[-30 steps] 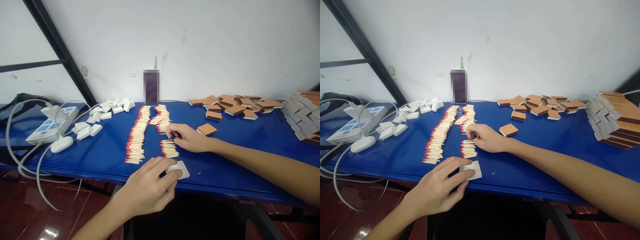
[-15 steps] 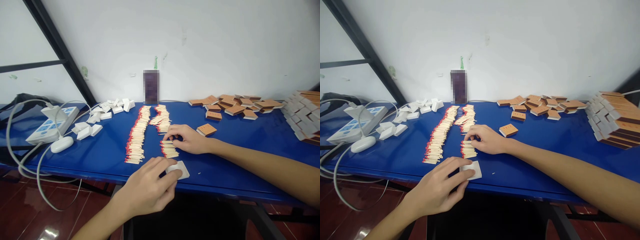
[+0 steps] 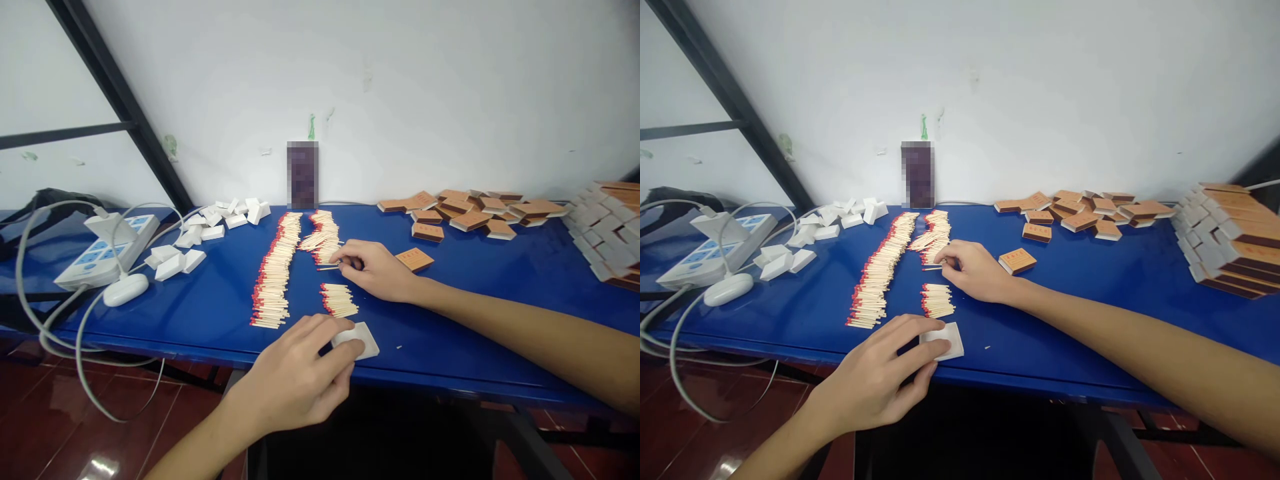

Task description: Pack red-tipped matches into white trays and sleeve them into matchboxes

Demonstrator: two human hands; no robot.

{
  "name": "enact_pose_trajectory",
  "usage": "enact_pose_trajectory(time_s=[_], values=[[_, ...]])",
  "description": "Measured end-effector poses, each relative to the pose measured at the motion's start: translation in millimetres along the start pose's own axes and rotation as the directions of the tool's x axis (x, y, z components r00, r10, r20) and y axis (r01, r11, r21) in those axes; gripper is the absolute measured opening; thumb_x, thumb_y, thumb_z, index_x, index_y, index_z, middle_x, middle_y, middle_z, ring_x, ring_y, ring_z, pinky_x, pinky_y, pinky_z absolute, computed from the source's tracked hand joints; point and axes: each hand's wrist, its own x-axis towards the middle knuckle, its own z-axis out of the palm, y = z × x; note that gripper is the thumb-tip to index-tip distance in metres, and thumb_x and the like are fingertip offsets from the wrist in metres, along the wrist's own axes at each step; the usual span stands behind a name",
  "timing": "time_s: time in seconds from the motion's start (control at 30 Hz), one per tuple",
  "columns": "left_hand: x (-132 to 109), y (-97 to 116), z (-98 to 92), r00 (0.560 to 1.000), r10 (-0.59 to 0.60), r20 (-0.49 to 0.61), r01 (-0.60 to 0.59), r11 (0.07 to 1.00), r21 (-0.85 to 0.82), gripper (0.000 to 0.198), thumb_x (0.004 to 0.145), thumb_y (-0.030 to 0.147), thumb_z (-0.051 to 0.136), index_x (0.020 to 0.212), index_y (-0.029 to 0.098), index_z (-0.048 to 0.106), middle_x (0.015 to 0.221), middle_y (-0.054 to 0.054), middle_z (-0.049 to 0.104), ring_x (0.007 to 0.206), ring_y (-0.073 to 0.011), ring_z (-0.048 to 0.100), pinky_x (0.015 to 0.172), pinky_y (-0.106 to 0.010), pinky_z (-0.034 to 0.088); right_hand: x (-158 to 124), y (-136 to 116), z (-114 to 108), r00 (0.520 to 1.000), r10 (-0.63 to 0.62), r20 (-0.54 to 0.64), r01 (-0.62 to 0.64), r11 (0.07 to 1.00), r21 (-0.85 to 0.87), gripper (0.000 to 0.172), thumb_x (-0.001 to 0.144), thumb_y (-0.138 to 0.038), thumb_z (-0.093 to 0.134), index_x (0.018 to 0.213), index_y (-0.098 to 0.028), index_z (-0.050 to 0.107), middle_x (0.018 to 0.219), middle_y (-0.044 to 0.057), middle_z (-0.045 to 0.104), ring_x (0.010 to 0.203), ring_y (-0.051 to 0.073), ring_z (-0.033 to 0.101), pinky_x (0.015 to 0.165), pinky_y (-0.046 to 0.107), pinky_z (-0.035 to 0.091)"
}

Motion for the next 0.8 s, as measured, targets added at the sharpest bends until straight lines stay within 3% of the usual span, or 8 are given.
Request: enact_pose_trajectory(time_s=[0.3, 0.8], values=[[0.2, 1.0, -0.1, 1.0, 0.005, -0.009, -0.005, 1.0, -0.003, 0.027, 0.092, 0.01, 0.05, 0.117, 0.016, 0.058, 0.117, -0.012, 0.062, 0.111, -0.0246, 0.061, 0.094, -0.041, 0.054, -0.9, 1.5, 3.2, 0.999, -0.027, 0.023, 0.029, 0.997, -0.074, 0.022, 0.085, -0.014, 0.055, 0.092, -0.017, 0.076, 0.074, 0.001, 0.058, 0.062, 0.012, 0.05, 0.062, 0.026, 0.037], [0.4, 0.3, -0.8, 1.0, 0.003, -0.002, -0.003, 1.0, 0.0, 0.028, 0.091, 0.01, 0.049, 0.118, 0.017, 0.058, 0.118, -0.012, 0.062, 0.112, -0.025, 0.061, 0.094, -0.042, 0.055, 2.6, -3.5, 0.1, 0.999, 0.033, 0.039, -0.032, 0.999, -0.005, 0.012, 0.084, -0.021, 0.06, 0.08, -0.018, 0.07, 0.072, 0.0, 0.06, 0.06, 0.011, 0.047, 0.061, 0.026, 0.036]])
